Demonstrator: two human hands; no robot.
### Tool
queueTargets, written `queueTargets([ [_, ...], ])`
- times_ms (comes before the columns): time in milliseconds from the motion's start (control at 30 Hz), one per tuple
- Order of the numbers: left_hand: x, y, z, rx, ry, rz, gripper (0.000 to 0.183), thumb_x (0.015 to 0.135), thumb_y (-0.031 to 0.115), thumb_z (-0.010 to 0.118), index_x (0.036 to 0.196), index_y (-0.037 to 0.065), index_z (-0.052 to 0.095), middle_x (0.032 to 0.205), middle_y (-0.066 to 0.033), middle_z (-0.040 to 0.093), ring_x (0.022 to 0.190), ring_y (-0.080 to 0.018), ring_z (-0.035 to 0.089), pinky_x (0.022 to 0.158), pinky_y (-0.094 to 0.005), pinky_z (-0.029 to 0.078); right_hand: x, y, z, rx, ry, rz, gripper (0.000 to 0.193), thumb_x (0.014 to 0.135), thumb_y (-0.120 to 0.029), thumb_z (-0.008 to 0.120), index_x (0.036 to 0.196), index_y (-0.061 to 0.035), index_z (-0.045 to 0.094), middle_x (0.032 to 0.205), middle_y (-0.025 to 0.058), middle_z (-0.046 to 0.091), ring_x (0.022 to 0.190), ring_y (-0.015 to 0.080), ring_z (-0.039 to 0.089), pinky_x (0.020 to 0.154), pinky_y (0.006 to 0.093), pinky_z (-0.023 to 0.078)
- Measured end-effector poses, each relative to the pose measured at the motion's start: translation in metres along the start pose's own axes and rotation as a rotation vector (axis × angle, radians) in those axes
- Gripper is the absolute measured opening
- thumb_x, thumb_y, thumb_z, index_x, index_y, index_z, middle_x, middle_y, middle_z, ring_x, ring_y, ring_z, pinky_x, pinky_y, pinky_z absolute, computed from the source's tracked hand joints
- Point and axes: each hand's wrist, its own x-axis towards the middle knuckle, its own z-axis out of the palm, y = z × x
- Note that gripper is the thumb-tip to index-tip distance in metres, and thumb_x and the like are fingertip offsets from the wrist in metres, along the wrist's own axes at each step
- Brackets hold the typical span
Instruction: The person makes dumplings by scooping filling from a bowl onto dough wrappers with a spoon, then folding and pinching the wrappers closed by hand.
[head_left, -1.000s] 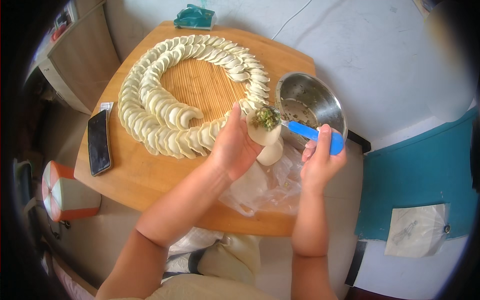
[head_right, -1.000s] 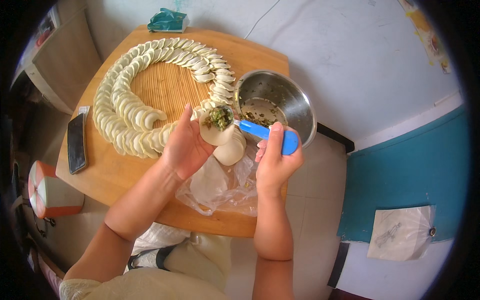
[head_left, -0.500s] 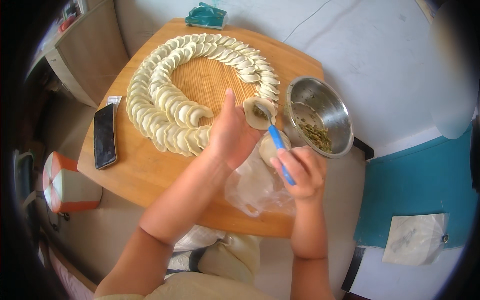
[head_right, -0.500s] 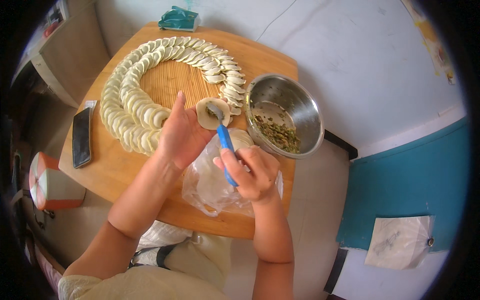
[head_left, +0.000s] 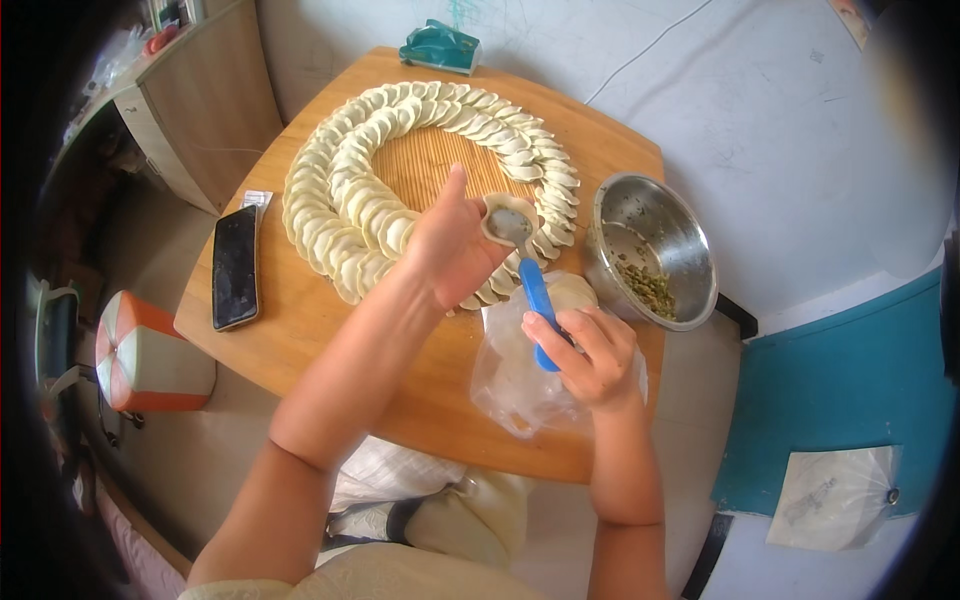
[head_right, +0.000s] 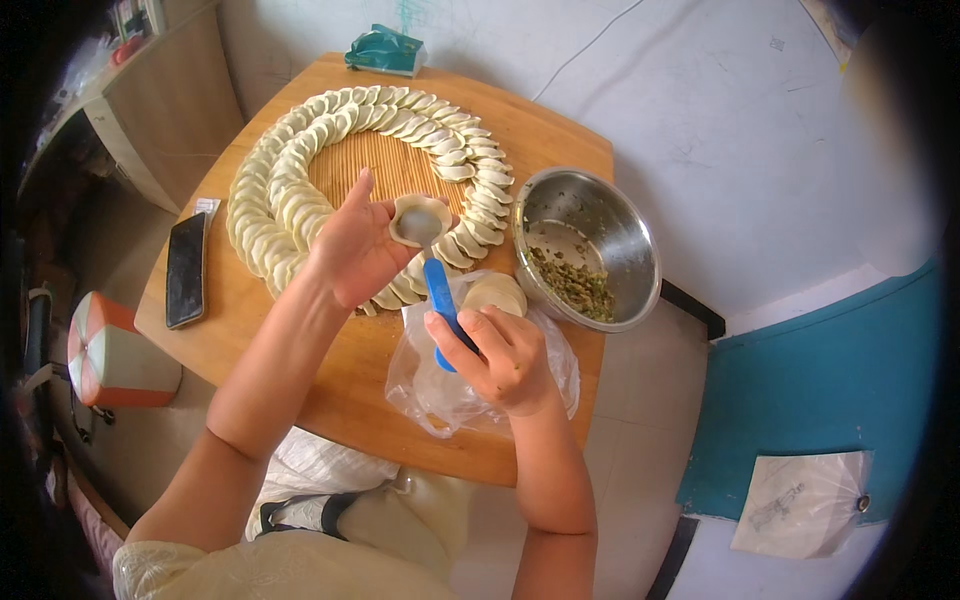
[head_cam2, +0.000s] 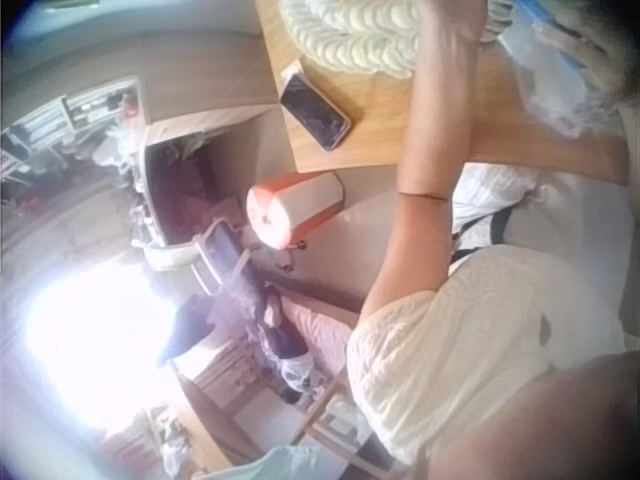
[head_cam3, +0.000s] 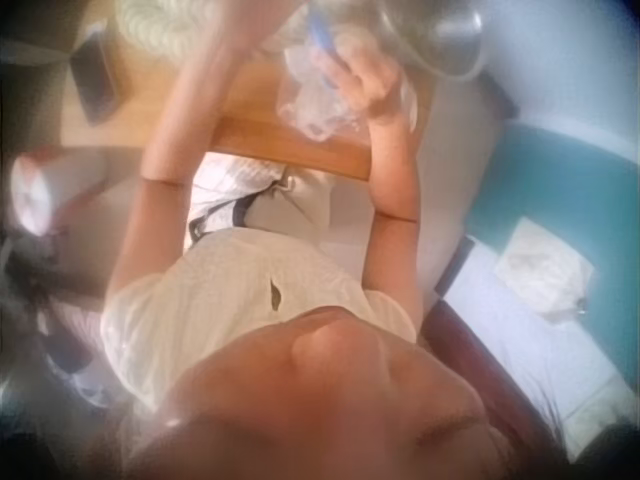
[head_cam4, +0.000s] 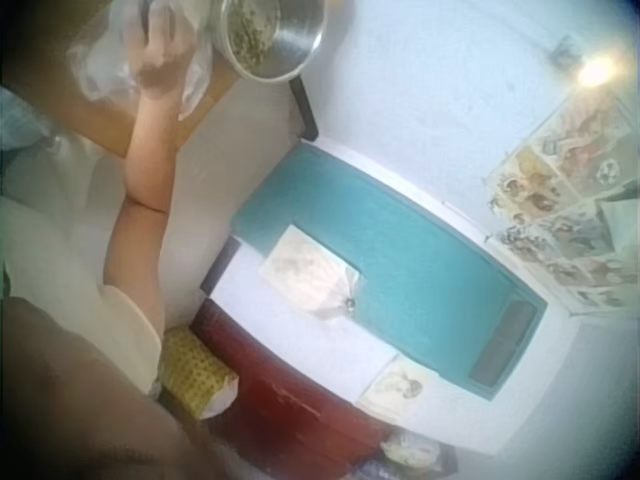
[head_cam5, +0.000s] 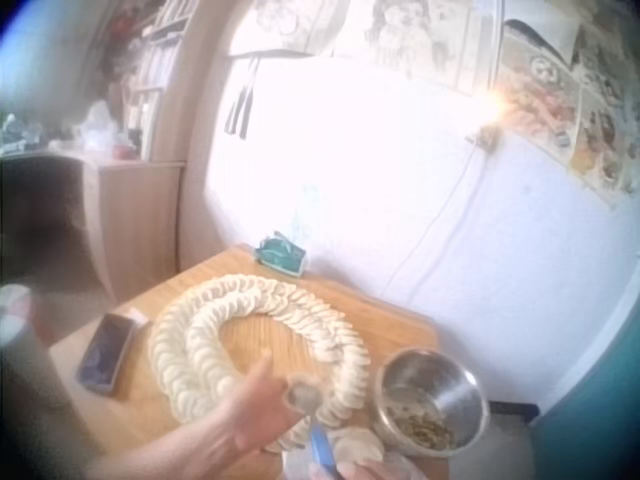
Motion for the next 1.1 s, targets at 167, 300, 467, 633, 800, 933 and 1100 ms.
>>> queueTargets([
  [167,0.008,0.001,-0.015,-0.015,-0.075,-0.037,0.076,0.098,0.051,0.011,0.116,-0.016,0.042,0.109,-0.0236,0.054,0.107,-0.0315,0.051,0.102,-0.0407,0.037,-0.002,0.002,-0.001,0.027,0.003,0.018,0.036,0.064,-0.003,0.068,0.099,-0.0098,0.067,0.072,0.003,0.048,0.056,0.0138,0.05,0.043,0.0254,0.041],
  [300,0.008,0.002,-0.018,-0.049,-0.073,-0.041,0.075,0.098,0.051,0.011,0.116,-0.013,0.044,0.11,-0.0209,0.057,0.106,-0.0291,0.052,0.101,-0.0409,0.038,0.0,0.001,-0.006,0.038,0.1,0.101,0.034,0.063,0.001,0.072,0.096,-0.0089,0.069,0.074,0.0042,0.054,0.057,0.0144,0.052,0.043,0.0256,0.041],
  [467,0.002,-0.004,-0.019,0.007,-0.138,-0.103,0.075,0.097,0.052,0.01,0.129,-0.01,0.037,0.129,-0.021,0.048,0.123,-0.033,0.044,0.109,-0.0408,0.03,0.001,0.001,-0.006,0.169,0.278,0.336,0.035,0.061,0.006,0.075,0.094,-0.0062,0.069,0.077,0.0064,0.058,0.061,0.0174,0.055,0.049,0.0263,0.043],
  [633,-0.001,-0.004,-0.023,0.113,-0.245,-0.144,0.077,0.096,0.055,0.009,0.132,-0.007,0.037,0.131,-0.017,0.049,0.124,-0.0286,0.045,0.107,-0.0392,0.031,0.007,0.001,-0.008,0.273,0.247,0.409,0.035,0.061,0.009,0.073,0.093,-0.0049,0.068,0.077,0.0071,0.058,0.063,0.0188,0.056,0.054,0.0272,0.044],
  [800,0.001,-0.003,-0.025,0.119,-0.268,-0.155,0.078,0.096,0.056,0.01,0.132,-0.007,0.039,0.129,-0.0166,0.051,0.122,-0.0268,0.047,0.107,-0.0376,0.032,0.007,0.005,-0.013,0.311,0.148,0.393,0.031,0.062,0.008,0.072,0.09,-0.0041,0.067,0.077,0.007,0.057,0.064,0.0186,0.056,0.055,0.0278,0.044],
  [933,-0.001,-0.003,-0.023,0.136,-0.28,-0.158,0.079,0.096,0.056,0.01,0.13,-0.009,0.04,0.128,-0.0171,0.051,0.122,-0.0264,0.048,0.107,-0.0366,0.032,0.006,0.006,-0.013,0.279,0.216,0.43,0.03,0.062,0.008,0.072,0.089,-0.0044,0.068,0.077,0.007,0.058,0.064,0.0189,0.056,0.055,0.0274,0.044],
  [1100,-0.001,-0.006,-0.023,0.15,-0.208,-0.179,0.079,0.096,0.056,0.012,0.13,-0.01,0.04,0.128,-0.0171,0.052,0.121,-0.0257,0.048,0.105,-0.0355,0.034,0.001,0.009,-0.012,0.316,0.27,0.514,0.024,0.069,0.006,0.07,0.091,-0.0015,0.066,0.078,0.0069,0.059,0.061,0.0134,0.054,0.052,0.0238,0.042],
])
